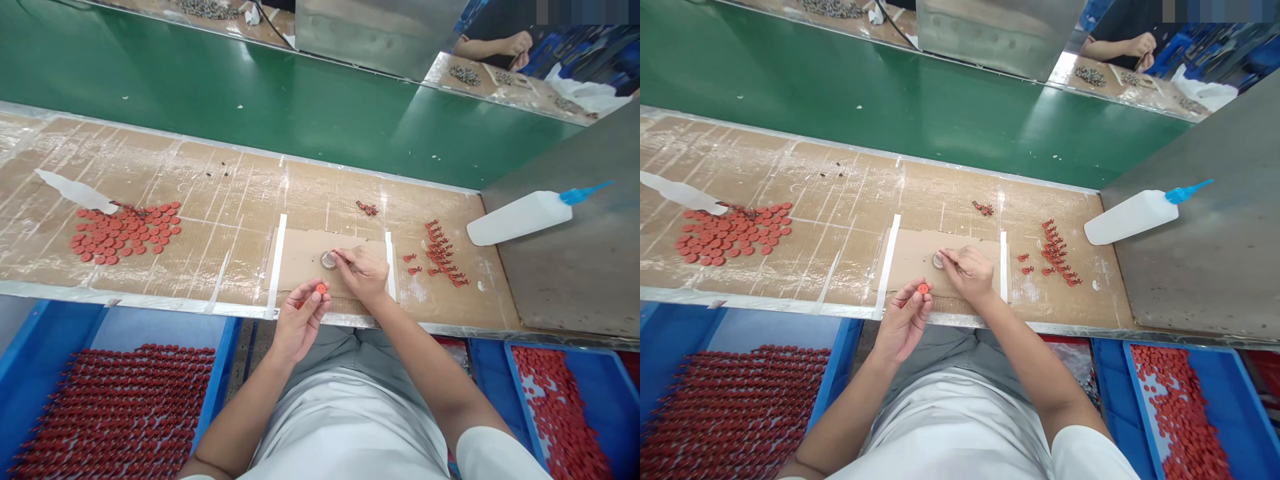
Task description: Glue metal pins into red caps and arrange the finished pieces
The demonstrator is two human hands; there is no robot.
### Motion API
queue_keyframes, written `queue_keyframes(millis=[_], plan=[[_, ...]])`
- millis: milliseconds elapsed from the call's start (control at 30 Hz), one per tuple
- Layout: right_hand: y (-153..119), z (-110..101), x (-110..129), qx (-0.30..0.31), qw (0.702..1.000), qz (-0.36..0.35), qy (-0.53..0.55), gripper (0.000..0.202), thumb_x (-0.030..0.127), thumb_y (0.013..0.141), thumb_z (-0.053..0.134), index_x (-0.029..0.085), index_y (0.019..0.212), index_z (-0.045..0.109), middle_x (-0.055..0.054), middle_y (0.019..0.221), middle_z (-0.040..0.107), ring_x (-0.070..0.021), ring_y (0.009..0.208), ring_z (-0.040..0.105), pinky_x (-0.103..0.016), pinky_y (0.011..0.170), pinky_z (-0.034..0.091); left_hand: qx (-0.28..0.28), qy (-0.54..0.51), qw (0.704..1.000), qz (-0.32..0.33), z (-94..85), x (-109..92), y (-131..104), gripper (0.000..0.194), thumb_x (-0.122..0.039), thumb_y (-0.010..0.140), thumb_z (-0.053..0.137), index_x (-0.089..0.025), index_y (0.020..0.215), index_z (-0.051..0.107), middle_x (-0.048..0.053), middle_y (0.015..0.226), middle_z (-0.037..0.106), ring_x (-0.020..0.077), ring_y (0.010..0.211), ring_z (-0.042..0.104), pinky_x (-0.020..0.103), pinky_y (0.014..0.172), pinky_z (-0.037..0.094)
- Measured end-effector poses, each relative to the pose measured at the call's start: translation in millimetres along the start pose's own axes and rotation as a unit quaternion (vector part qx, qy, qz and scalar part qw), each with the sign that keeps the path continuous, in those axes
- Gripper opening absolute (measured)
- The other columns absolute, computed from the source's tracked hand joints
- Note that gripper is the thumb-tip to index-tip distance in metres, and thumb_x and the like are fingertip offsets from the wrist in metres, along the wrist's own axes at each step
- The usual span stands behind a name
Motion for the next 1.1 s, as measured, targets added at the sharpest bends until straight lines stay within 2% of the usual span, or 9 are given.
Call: queue_keyframes(millis=[100, 200, 300, 433, 533, 600, 733, 867, 1100], plan=[[-0.4, -2.1, 4.5, -0.036, 0.998, 0.041, 0.041, 0.016, 0.035, 0.075, 0.071, 0.028, 0.089, 0.074, -0.003, 0.086, 0.075, -0.0193, 0.075, 0.069, -0.037, 0.077, 0.056, 0.002, 0.0, 1.0, -0.001, -0.2, -0.5, -0.2, 0.027, -0.017, 0.072, 0.075, -0.019, 0.098, 0.07, 0.004, 0.099, 0.072, 0.0062, 0.077, 0.068, 0.015, 0.076, 0.055], [-0.5, -5.4, 9.9, -0.088, 0.978, 0.117, 0.147, 0.025, 0.035, 0.072, 0.074, 0.025, 0.095, 0.073, -0.004, 0.091, 0.074, -0.0189, 0.082, 0.07, -0.035, 0.079, 0.056, 0.002, -0.001, 1.0, 0.001, 1.1, -0.3, -0.3, 0.028, -0.015, 0.071, 0.075, -0.019, 0.098, 0.07, 0.003, 0.1, 0.072, 0.0062, 0.077, 0.068, 0.014, 0.076, 0.055], [0.1, -10.4, 13.9, -0.12, 0.931, 0.211, 0.271, 0.025, 0.035, 0.069, 0.077, 0.023, 0.09, 0.073, -0.003, 0.088, 0.075, -0.0157, 0.078, 0.069, -0.028, 0.068, 0.056, -0.004, -0.001, 1.0, 0.011, 4.8, -0.6, -0.3, 0.027, -0.017, 0.071, 0.076, -0.019, 0.098, 0.07, 0.003, 0.098, 0.072, 0.0069, 0.075, 0.068, 0.016, 0.074, 0.056], [-3.4, -18.9, 22.3, -0.097, 0.864, 0.318, 0.379, 0.024, 0.035, 0.07, 0.077, 0.022, 0.088, 0.072, -0.003, 0.089, 0.074, -0.0095, 0.064, 0.066, -0.02, 0.052, 0.05, -0.004, 0.005, 1.0, 0.023, 13.4, -1.4, -1.2, 0.025, -0.02, 0.072, 0.075, -0.021, 0.097, 0.07, 0.004, 0.098, 0.073, 0.009, 0.077, 0.069, 0.018, 0.072, 0.057], [-12.8, -24.3, 33.4, -0.083, 0.843, 0.344, 0.405, 0.022, 0.035, 0.068, 0.078, 0.022, 0.085, 0.072, -0.003, 0.089, 0.075, -0.012, 0.069, 0.069, -0.02, 0.055, 0.052, 0.005, 0.013, 1.0, 0.027, 20.5, -1.5, -3.2, 0.023, -0.022, 0.073, 0.074, -0.021, 0.097, 0.071, 0.004, 0.098, 0.074, 0.0112, 0.079, 0.07, 0.02, 0.072, 0.057], [-21.1, -26.8, 41.8, -0.094, 0.85, 0.324, 0.406, 0.021, 0.033, 0.067, 0.079, 0.022, 0.084, 0.072, -0.003, 0.086, 0.075, -0.0153, 0.076, 0.071, -0.024, 0.062, 0.056, 0.013, 0.016, 0.999, 0.025, 24.8, -0.9, -4.9, 0.023, -0.023, 0.074, 0.073, -0.02, 0.097, 0.071, 0.005, 0.097, 0.074, 0.012, 0.08, 0.07, 0.02, 0.072, 0.057], [-38.9, -27.6, 55.7, -0.102, 0.884, 0.261, 0.373, 0.021, 0.027, 0.068, 0.079, 0.024, 0.087, 0.073, -0.002, 0.086, 0.075, -0.0183, 0.08, 0.072, -0.033, 0.077, 0.06, 0.024, 0.019, 0.999, 0.026, 30.4, 1.3, -8.2, 0.023, -0.025, 0.073, 0.074, -0.019, 0.095, 0.072, 0.005, 0.094, 0.075, 0.0134, 0.08, 0.071, 0.02, 0.071, 0.057], [-51.0, -25.8, 62.2, -0.077, 0.907, 0.221, 0.351, 0.02, 0.024, 0.071, 0.077, 0.023, 0.091, 0.073, -0.001, 0.09, 0.075, -0.0178, 0.077, 0.073, -0.032, 0.073, 0.063, 0.018, 0.032, 0.999, 0.039, 31.5, 3.8, -10.1, 0.022, -0.026, 0.073, 0.075, -0.02, 0.094, 0.073, 0.006, 0.095, 0.075, 0.0146, 0.082, 0.071, 0.021, 0.073, 0.057], [-57.7, -26.8, 62.3, -0.085, 0.931, 0.174, 0.308, 0.02, 0.021, 0.074, 0.074, 0.025, 0.093, 0.074, 0.0, 0.091, 0.075, -0.0178, 0.079, 0.073, -0.031, 0.076, 0.063, 0.031, 0.036, 0.998, 0.045, 32.3, 5.8, -11.5, 0.017, -0.024, 0.076, 0.072, -0.021, 0.093, 0.074, 0.005, 0.099, 0.074, 0.0127, 0.084, 0.071, 0.018, 0.076, 0.056]])
Point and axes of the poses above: each hand's wrist, its own y-axis towards the middle knuckle, its own z-axis out of the palm, x = y × z, the point moved 3 cm from there along y, towards the middle knuckle
